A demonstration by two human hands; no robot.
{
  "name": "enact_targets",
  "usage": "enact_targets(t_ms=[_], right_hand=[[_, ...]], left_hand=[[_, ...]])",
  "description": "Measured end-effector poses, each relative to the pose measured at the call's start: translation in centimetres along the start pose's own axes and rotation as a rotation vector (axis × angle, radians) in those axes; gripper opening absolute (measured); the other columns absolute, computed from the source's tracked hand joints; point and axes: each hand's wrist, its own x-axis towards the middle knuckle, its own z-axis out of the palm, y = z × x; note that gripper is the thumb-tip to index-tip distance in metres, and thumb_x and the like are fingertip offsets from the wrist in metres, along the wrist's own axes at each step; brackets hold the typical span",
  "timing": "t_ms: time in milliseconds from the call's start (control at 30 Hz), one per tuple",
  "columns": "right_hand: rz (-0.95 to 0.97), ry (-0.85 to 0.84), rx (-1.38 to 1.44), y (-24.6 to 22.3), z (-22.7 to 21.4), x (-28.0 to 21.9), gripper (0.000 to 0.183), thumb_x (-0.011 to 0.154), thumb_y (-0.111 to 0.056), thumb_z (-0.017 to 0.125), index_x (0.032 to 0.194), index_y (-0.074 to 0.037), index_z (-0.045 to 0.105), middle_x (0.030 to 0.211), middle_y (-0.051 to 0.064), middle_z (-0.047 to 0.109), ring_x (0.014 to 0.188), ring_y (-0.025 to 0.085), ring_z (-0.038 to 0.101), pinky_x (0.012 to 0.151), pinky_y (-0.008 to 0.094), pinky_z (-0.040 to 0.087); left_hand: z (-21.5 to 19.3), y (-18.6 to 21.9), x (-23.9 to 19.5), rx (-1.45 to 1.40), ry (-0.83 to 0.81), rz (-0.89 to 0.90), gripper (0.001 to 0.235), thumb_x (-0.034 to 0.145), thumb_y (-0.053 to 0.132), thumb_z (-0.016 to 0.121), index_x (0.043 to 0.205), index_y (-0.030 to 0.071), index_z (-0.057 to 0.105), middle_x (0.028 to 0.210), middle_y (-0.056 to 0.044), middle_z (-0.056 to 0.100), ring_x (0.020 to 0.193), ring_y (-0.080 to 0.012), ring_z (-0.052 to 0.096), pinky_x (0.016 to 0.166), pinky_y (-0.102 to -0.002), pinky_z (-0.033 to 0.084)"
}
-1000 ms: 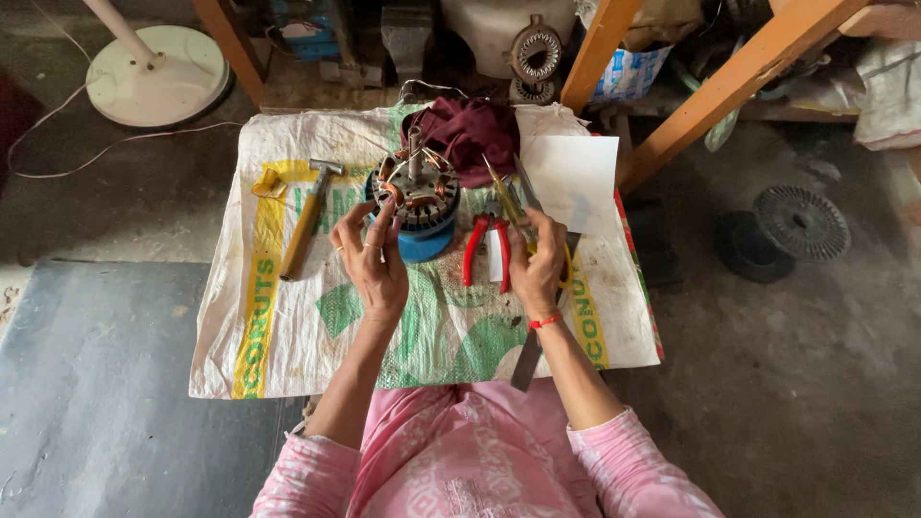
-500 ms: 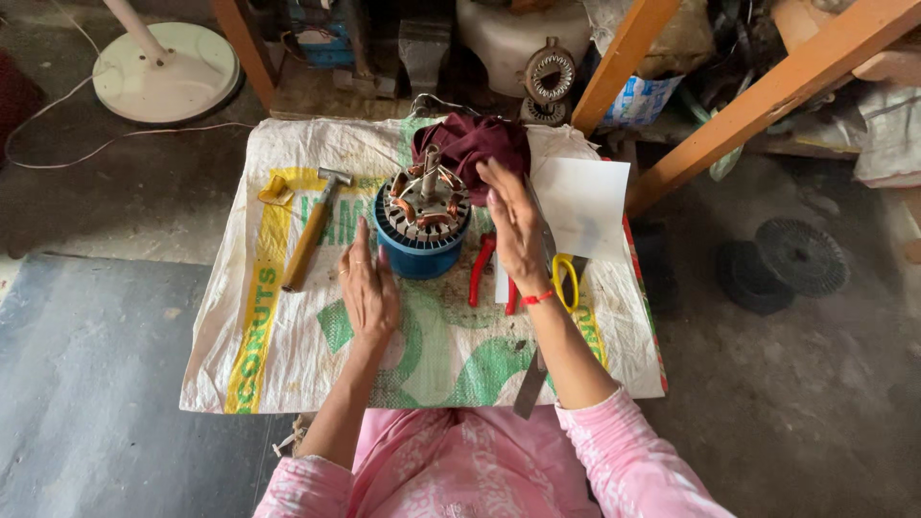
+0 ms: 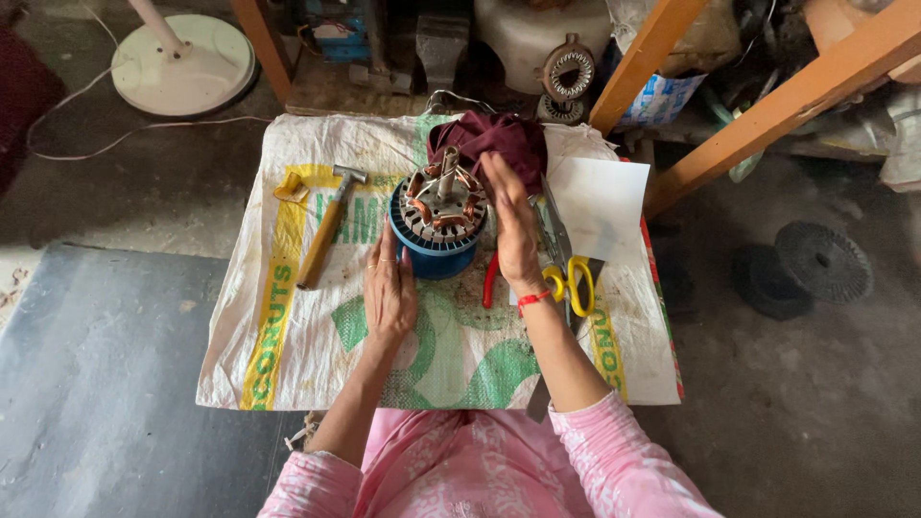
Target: The person sits on the floor and works on a motor stator, using scissors to trim copper wires and pliers to adjust and secure the windings. The person repeatedly manipulates the stator and tools to complete the repair.
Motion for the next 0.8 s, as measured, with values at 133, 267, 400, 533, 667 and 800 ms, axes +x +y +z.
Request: enact_targets(t_ms=[133,267,400,533,667,800], right_hand=[[0.338,0.244,-0.220,2.4,-1.6,-3.4,0.044,0.111,-0.031,0.035,0.139,-0.007,0.059,0.125,0.014,0.061,0.115,0.029,0.055,0.101,0.048,0.044],[0.204,0.089,-0.591,4.6,-1.1,-6.6,0.021,0.105,-0.016,0.053,0.118,-0.002,0.059,0.114,0.016,0.061,0.091,0.028,0.063,0.075,0.041,0.056],[-0.022,0.076,-0.806,4.3,-0.9,-7.5,0.019,0.092,-0.003,0.059,0.111,-0.003,0.062,0.106,0.016,0.063,0.098,0.038,0.063,0.087,0.046,0.052],[0.061,0.136,-0.584,2.9,-1.5,-6.7,0.010,0.097,-0.003,0.059,0.105,-0.001,0.065,0.102,0.016,0.066,0.094,0.036,0.064,0.080,0.042,0.051],[0.327,0.182,-0.382,1.8,-1.7,-6.3,0.008,0.096,-0.003,0.060,0.099,-0.002,0.068,0.088,0.011,0.069,0.070,0.025,0.063,0.064,0.036,0.048],[0.147,0.198,-0.366,1.5,-1.8,-6.0,0.006,0.097,-0.001,0.060,0.099,-0.002,0.066,0.090,0.009,0.069,0.075,0.019,0.064,0.067,0.032,0.050]], left_hand=[[0.1,0.0,0.2,-0.207,-0.055,-0.061,0.072,0.103,0.024,0.046,0.169,0.020,0.016,0.157,-0.015,0.054,0.117,-0.0361,0.065,0.102,-0.048,0.053],[0.2,-0.6,0.5,-0.119,-0.025,0.170,0.097,0.079,0.022,0.071,0.162,0.010,0.023,0.156,-0.028,0.045,0.123,-0.0503,0.051,0.100,-0.053,0.049],[0.8,-0.5,3.6,0.246,0.087,0.563,0.109,0.059,0.044,0.096,0.146,0.004,0.043,0.140,-0.025,0.061,0.133,-0.0509,0.049,0.107,-0.052,0.042],[1.8,-1.1,6.5,-0.335,-0.375,0.104,0.101,0.054,0.047,0.098,0.136,0.004,0.059,0.131,-0.013,0.073,0.122,-0.0265,0.069,0.109,-0.039,0.055],[2.3,-3.1,10.4,-0.266,-0.510,0.317,0.102,0.045,0.043,0.102,0.132,0.002,0.066,0.128,-0.014,0.073,0.115,-0.0286,0.068,0.103,-0.040,0.053],[3.4,-5.7,11.8,-0.398,-0.621,0.221,0.088,0.046,0.035,0.101,0.121,0.000,0.070,0.119,-0.014,0.075,0.104,-0.0253,0.069,0.096,-0.039,0.058]])
